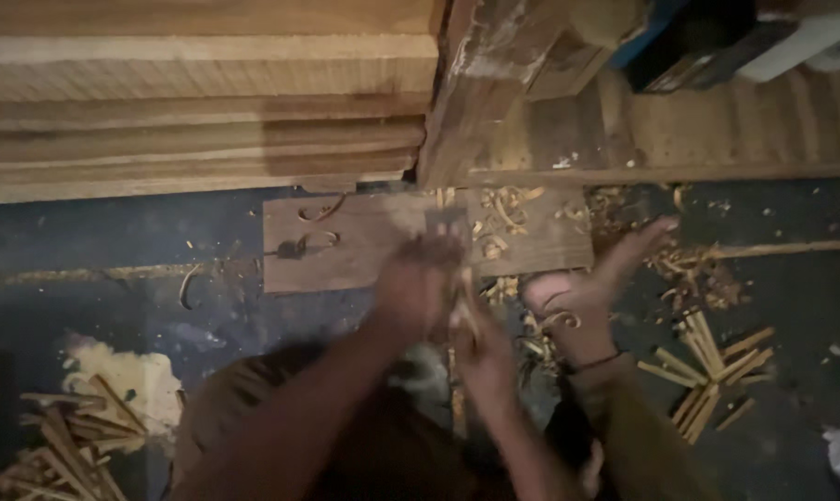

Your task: The person carves small wooden dowels with a chisel and hammer, using their feet to stabilize the wood on a floor-based work surface.

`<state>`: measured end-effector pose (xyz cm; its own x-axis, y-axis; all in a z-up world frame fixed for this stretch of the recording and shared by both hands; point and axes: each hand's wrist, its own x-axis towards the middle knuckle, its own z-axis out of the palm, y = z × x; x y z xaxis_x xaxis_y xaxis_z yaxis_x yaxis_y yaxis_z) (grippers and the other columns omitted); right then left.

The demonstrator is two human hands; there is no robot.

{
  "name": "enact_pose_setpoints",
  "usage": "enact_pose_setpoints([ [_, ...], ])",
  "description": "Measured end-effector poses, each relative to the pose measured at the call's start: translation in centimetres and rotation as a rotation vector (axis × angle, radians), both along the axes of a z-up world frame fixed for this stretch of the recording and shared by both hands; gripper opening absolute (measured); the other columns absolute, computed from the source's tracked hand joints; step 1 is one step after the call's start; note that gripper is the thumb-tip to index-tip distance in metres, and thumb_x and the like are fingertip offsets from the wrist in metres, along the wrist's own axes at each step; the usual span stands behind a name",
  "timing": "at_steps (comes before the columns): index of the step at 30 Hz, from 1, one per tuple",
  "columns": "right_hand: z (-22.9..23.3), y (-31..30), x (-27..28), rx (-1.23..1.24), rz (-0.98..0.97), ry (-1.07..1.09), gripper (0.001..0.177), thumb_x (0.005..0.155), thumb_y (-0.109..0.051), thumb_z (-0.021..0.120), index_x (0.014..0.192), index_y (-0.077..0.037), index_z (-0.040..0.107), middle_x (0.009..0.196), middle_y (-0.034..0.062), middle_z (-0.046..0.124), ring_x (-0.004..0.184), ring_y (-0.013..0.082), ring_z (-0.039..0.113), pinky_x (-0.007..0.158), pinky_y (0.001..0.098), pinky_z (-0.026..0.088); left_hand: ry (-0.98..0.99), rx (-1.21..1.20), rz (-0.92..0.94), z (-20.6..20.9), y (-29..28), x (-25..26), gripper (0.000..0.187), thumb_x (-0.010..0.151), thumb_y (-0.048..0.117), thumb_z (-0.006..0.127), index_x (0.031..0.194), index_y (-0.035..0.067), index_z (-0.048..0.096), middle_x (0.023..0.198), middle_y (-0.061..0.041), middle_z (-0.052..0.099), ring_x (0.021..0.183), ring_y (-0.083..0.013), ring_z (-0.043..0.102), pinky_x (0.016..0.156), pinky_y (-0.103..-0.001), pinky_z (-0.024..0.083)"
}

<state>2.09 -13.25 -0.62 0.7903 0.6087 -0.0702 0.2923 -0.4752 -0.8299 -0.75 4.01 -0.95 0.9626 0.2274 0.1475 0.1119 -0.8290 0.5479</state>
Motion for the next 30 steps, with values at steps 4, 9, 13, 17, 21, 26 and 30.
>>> enact_pose_setpoints([
  [4, -1.8, 2.9, 0.4, 0.108, -0.027, -0.143, 0.054, 0.102, -0.031, 0.059, 0.147, -0.002, 0.054, 0.14, 0.0192, 0.065, 0.128, 0.0302, 0.068, 0.104, 0.0335, 0.053, -0.021, -0.002, 0.032, -0.5, 2.4, 1.6, 0.044, 0.088, 0.031, 0.066, 0.124, 0.005, 0.069, 0.136, -0.015, 0.065, 0.129, -0.0315, 0.057, 0.113, -0.05, 0.036],
  [9, 0.1, -0.1, -1.1, 0.069, -0.046, -0.042, 0.059, 0.101, -0.028, 0.057, 0.153, -0.004, 0.048, 0.141, 0.0192, 0.065, 0.115, 0.0294, 0.066, 0.096, 0.0348, 0.052, -0.112, 0.052, 0.041, -0.4, 0.2, 0.2, 0.045, 0.089, 0.025, 0.066, 0.129, 0.005, 0.068, 0.139, -0.015, 0.064, 0.132, -0.0311, 0.056, 0.116, -0.048, 0.036],
  [13, 1.4, -5.0, -4.2, 0.217, 0.025, -0.288, 0.052, 0.112, -0.029, 0.055, 0.158, -0.005, 0.047, 0.145, 0.0225, 0.064, 0.123, 0.0238, 0.067, 0.096, 0.0331, 0.055, -0.057, 0.199, -0.059, 1.1, -4.9, -2.5, 0.054, 0.082, 0.028, 0.068, 0.129, 0.002, 0.065, 0.145, -0.017, 0.058, 0.139, -0.0323, 0.051, 0.122, -0.045, 0.03],
  [17, 1.1, -7.9, -6.1, 0.016, -0.22, 0.427, 0.061, 0.097, -0.031, 0.063, 0.155, -0.017, 0.052, 0.078, 0.0023, 0.06, 0.061, 0.0089, 0.045, 0.053, 0.0267, 0.042, 0.002, -0.054, -0.023, 0.7, -7.1, -5.4, 0.05, 0.091, 0.033, 0.066, 0.132, 0.005, 0.065, 0.15, -0.015, 0.055, 0.139, -0.0321, 0.049, 0.12, -0.051, 0.028],
  [21, 1.5, -6.7, -7.0, 0.085, -0.138, 0.224, 0.056, 0.095, -0.024, 0.066, 0.15, -0.014, 0.055, 0.081, -0.0064, 0.063, 0.064, 0.0032, 0.044, 0.055, 0.0212, 0.044, -0.032, 0.013, 0.023, 1.1, -5.9, -6.7, 0.053, 0.088, 0.033, 0.066, 0.132, 0.003, 0.065, 0.147, -0.014, 0.058, 0.138, -0.032, 0.051, 0.118, -0.051, 0.03],
  [26, 1.4, -4.6, -5.9, 0.038, -0.203, 0.431, 0.058, 0.094, -0.019, 0.064, 0.151, -0.02, 0.055, 0.073, -0.0042, 0.055, 0.056, 0.0057, 0.039, 0.049, 0.0237, 0.038, -0.062, -0.012, 0.014, 1.3, -3.9, -5.9, 0.05, 0.091, 0.037, 0.067, 0.129, 0.005, 0.066, 0.143, -0.015, 0.061, 0.135, -0.032, 0.053, 0.116, -0.05, 0.034],
  [30, 0.3, -4.0, -5.6, -0.016, -0.227, 0.374, 0.058, 0.096, -0.016, 0.067, 0.154, -0.018, 0.058, 0.078, 0.0055, 0.058, 0.062, 0.0068, 0.043, 0.054, 0.0243, 0.042, -0.032, 0.003, -0.019, 0.4, -2.7, -4.8, 0.047, 0.087, 0.035, 0.068, 0.126, 0.009, 0.07, 0.142, -0.011, 0.063, 0.135, -0.0266, 0.055, 0.117, -0.05, 0.034],
])
